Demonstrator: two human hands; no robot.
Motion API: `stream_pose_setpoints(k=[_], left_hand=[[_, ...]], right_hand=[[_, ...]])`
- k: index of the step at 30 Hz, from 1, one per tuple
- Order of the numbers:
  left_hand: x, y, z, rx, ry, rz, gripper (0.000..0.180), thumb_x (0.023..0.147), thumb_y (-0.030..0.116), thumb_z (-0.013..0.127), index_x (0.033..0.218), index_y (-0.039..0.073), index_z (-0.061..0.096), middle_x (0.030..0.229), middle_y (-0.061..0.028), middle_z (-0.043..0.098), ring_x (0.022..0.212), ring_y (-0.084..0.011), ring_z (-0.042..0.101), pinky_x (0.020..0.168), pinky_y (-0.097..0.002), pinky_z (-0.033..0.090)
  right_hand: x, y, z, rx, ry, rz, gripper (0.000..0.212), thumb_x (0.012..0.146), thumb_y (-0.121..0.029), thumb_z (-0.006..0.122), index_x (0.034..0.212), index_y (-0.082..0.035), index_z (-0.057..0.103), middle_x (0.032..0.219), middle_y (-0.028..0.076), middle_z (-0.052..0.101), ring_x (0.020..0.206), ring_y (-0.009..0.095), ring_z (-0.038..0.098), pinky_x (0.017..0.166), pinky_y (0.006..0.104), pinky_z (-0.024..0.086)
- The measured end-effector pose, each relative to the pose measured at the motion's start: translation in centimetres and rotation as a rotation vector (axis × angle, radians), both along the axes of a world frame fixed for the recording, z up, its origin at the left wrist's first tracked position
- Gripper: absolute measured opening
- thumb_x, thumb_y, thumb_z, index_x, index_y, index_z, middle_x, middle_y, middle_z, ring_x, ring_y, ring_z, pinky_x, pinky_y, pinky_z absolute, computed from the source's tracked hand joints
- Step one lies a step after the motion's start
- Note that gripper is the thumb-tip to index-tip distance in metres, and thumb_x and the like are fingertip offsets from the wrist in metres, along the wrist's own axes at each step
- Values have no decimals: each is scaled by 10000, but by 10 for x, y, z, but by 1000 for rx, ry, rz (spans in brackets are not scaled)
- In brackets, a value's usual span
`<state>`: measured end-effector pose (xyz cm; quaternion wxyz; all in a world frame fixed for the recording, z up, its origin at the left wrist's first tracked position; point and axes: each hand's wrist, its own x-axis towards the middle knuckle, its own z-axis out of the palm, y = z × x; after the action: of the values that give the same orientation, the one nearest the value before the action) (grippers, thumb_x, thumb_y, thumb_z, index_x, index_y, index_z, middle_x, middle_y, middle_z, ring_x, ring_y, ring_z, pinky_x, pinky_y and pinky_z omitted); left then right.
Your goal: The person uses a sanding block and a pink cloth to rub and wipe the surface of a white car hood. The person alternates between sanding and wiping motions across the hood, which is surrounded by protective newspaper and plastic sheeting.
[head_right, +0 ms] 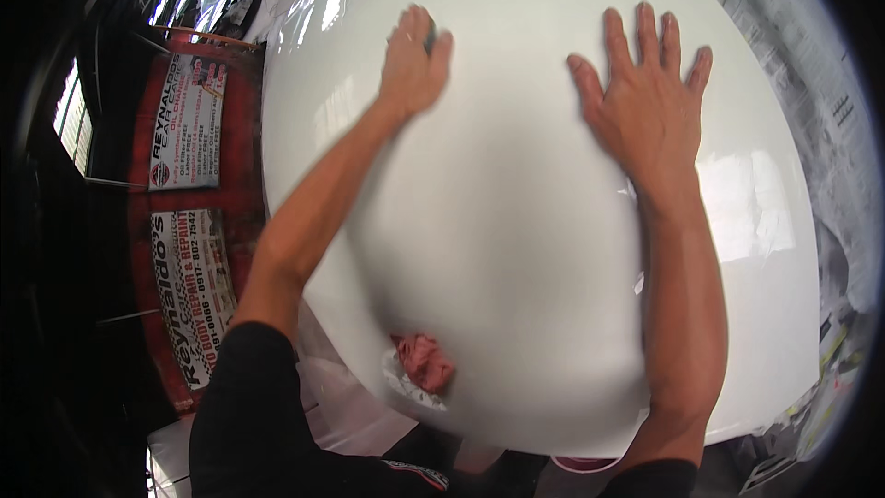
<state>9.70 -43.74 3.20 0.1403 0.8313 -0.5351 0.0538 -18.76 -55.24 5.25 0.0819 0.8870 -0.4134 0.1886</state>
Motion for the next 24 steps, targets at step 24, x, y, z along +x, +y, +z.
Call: stream_pose_setpoints(k=[24], left_hand=[[-322, 326, 50, -57, 705, -369, 554, 1050, 300, 452, 1433, -100, 447, 1473, -295, 468, 1385, -422, 423, 1171, -485, 315]], right_hand=[[-194, 312, -4, 513, -54, 266, 781, 942, -346, 651, 1577, -38, 318, 1611, 230, 347, 1508, 439, 271, 1225, 584, 193]])
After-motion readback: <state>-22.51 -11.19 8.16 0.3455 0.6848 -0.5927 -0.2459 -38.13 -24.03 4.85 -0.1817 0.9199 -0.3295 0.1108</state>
